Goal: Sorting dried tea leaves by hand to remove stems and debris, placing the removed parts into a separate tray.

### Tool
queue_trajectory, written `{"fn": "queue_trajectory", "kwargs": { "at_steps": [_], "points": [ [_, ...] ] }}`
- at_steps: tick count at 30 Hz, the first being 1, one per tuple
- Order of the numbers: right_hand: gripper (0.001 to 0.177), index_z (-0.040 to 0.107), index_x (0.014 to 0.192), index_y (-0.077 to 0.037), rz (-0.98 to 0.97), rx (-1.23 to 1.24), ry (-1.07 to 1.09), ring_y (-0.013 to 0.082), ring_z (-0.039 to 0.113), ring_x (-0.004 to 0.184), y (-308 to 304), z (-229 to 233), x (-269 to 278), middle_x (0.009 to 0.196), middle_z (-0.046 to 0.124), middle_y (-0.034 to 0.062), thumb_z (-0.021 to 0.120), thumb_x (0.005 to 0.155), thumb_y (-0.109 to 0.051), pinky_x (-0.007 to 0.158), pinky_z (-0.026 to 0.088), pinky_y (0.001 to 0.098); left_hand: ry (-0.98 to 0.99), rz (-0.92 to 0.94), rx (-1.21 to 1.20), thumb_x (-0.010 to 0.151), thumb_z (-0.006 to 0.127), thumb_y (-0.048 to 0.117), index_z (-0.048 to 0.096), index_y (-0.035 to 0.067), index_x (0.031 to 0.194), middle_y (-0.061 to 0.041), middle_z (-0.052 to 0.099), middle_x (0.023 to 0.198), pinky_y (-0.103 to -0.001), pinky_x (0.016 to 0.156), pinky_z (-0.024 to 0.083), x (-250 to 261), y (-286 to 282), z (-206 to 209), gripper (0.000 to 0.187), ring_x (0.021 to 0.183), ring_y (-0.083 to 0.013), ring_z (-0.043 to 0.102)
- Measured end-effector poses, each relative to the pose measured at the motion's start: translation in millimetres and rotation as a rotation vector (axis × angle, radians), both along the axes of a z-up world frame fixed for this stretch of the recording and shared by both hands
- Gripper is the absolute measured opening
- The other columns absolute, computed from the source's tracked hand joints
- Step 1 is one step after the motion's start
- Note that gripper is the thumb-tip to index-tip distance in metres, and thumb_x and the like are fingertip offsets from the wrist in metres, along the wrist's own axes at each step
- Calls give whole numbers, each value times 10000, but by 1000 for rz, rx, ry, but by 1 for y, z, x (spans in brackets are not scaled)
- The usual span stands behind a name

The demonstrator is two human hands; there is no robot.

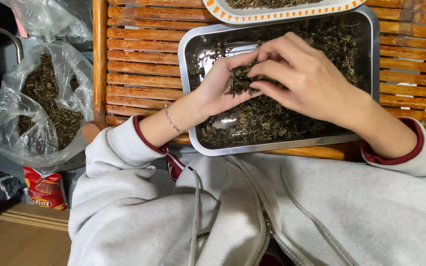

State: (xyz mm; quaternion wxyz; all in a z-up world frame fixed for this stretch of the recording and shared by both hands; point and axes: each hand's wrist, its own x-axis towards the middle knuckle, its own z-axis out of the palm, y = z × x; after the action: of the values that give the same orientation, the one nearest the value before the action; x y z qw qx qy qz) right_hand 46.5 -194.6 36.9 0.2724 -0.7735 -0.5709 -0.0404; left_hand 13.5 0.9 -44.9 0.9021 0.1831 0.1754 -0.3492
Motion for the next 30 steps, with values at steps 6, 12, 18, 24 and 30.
{"fn": "queue_trajectory", "kwargs": {
  "at_steps": [6, 12, 18, 24, 30],
  "points": [
    [196, 694, 1147, 70, -29, -56, -9, 355, 576, 1037, -3, 17, -4, 1155, 564, 207, 790, 1026, -52, 923, 543, 435, -71, -10, -140, 1040, 561, 274, 668, -30, 1160, -108, 721, 951, -310, 758, 616, 0, 0, -6, 344, 804, -210, 704],
    [170, 737, 1092, 54, -55, 0, -165, 308, 601, 941, 17, 5, -30, 1061, 598, 184, 810, 1003, -71, 817, 581, 381, -177, -56, -209, 1085, 436, 365, 569, -38, 1247, -173, 581, 1228, -264, 816, 507, -1, 2, 3, 454, 975, -221, 618],
    [170, 748, 1119, 35, -89, 0, -275, 278, 596, 894, 27, -9, -34, 1031, 611, 167, 805, 1037, -103, 644, 537, 342, 27, -36, -134, 1006, 372, 375, 364, -41, 1554, -240, 373, 1633, -356, 1267, 316, -1, 0, 50, 688, 1522, -348, 367],
    [132, 734, 1093, 40, -70, 14, -238, 293, 587, 889, 27, -12, -31, 1025, 599, 169, 780, 1052, -77, 703, 544, 371, 10, -8, -160, 1013, 405, 344, 371, -70, 1540, -267, 381, 1618, -349, 1242, 341, -2, -1, 41, 671, 1497, -372, 390],
    [180, 717, 1067, 59, -55, -20, -178, 313, 588, 910, 20, -9, -25, 1056, 587, 182, 805, 1035, -94, 731, 560, 384, -64, -14, -206, 1049, 466, 352, 467, -51, 1494, -143, 500, 1216, -288, 878, 381, 0, 2, 12, 601, 1104, -235, 494]
  ]
}}
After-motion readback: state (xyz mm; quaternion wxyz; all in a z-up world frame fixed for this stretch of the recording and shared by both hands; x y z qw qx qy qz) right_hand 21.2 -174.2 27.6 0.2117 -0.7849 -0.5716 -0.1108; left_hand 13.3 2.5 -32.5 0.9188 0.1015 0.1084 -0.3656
